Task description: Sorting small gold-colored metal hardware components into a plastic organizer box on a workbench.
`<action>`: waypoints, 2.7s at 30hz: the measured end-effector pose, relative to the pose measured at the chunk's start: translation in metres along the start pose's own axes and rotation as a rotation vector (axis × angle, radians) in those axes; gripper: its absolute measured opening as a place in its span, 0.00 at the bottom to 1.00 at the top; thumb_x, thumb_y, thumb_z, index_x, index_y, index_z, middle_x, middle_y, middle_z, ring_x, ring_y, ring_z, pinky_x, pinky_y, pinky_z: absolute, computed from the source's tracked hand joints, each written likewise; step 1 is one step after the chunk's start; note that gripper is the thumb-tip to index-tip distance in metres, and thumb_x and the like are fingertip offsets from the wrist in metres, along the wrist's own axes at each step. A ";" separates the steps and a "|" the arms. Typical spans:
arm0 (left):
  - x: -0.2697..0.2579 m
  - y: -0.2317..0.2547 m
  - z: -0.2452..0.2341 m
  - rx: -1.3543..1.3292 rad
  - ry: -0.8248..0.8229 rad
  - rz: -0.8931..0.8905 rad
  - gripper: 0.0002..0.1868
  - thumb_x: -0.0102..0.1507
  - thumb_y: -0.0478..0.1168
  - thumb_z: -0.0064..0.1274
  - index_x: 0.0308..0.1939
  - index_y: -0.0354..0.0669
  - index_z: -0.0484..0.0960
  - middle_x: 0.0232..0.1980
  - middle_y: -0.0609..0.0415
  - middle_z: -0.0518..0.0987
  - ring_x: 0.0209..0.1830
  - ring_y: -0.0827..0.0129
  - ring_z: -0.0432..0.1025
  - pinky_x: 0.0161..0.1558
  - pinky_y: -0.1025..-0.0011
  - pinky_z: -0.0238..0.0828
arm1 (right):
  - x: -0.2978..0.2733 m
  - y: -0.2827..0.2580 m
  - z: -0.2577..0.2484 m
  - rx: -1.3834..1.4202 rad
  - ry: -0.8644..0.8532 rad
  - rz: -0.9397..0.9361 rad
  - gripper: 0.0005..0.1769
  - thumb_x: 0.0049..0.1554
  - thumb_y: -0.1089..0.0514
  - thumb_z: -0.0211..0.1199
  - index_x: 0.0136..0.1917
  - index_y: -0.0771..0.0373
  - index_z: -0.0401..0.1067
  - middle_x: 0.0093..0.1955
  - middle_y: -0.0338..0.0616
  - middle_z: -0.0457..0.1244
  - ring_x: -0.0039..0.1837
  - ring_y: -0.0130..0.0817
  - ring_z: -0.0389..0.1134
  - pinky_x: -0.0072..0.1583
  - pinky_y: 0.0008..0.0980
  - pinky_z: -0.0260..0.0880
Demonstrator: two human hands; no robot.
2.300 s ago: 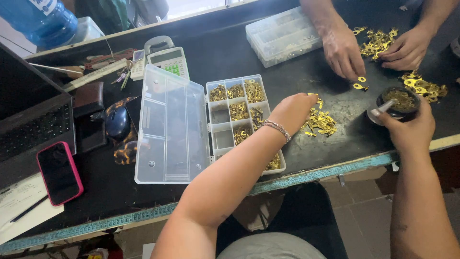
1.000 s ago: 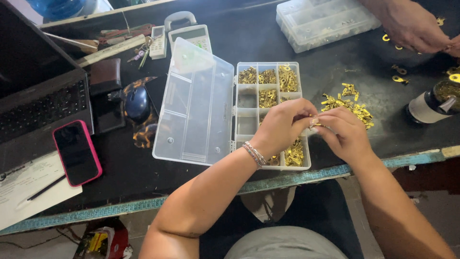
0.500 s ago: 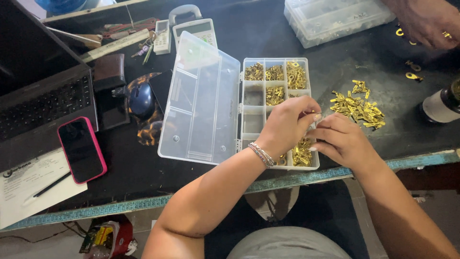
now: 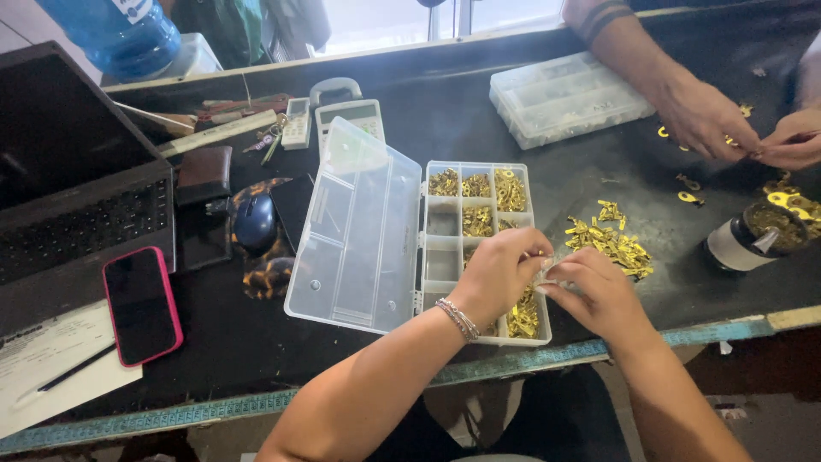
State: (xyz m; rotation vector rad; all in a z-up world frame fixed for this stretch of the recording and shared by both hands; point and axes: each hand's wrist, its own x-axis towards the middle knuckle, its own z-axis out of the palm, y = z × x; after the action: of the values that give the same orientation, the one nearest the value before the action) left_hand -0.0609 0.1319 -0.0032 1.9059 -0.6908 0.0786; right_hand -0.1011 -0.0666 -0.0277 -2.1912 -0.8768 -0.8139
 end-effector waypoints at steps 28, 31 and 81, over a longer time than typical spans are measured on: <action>-0.002 0.025 -0.021 0.020 -0.075 -0.060 0.07 0.67 0.42 0.53 0.47 0.51 0.82 0.41 0.49 0.85 0.46 0.52 0.80 0.50 0.59 0.78 | -0.019 0.023 -0.008 -0.077 -0.018 0.084 0.09 0.58 0.57 0.66 0.53 0.57 0.78 0.42 0.46 0.69 0.44 0.53 0.70 0.47 0.52 0.69; -0.006 0.045 -0.034 0.090 -0.141 -0.021 0.07 0.66 0.42 0.53 0.46 0.49 0.82 0.41 0.47 0.85 0.47 0.51 0.80 0.50 0.55 0.78 | -0.018 0.031 -0.015 -0.152 0.141 0.247 0.11 0.62 0.56 0.67 0.58 0.56 0.78 0.45 0.43 0.67 0.45 0.45 0.69 0.50 0.46 0.68; -0.017 -0.007 0.007 0.871 0.162 0.243 0.05 0.60 0.42 0.58 0.31 0.52 0.77 0.29 0.60 0.73 0.28 0.59 0.77 0.30 0.67 0.73 | 0.010 -0.033 0.003 0.118 0.096 0.011 0.06 0.53 0.65 0.74 0.46 0.60 0.81 0.43 0.44 0.72 0.43 0.49 0.73 0.48 0.44 0.74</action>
State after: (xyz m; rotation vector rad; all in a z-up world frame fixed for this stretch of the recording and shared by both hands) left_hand -0.0734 0.1350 -0.0181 2.5773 -0.8513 0.7879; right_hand -0.1191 -0.0417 -0.0123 -2.0362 -0.8432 -0.8332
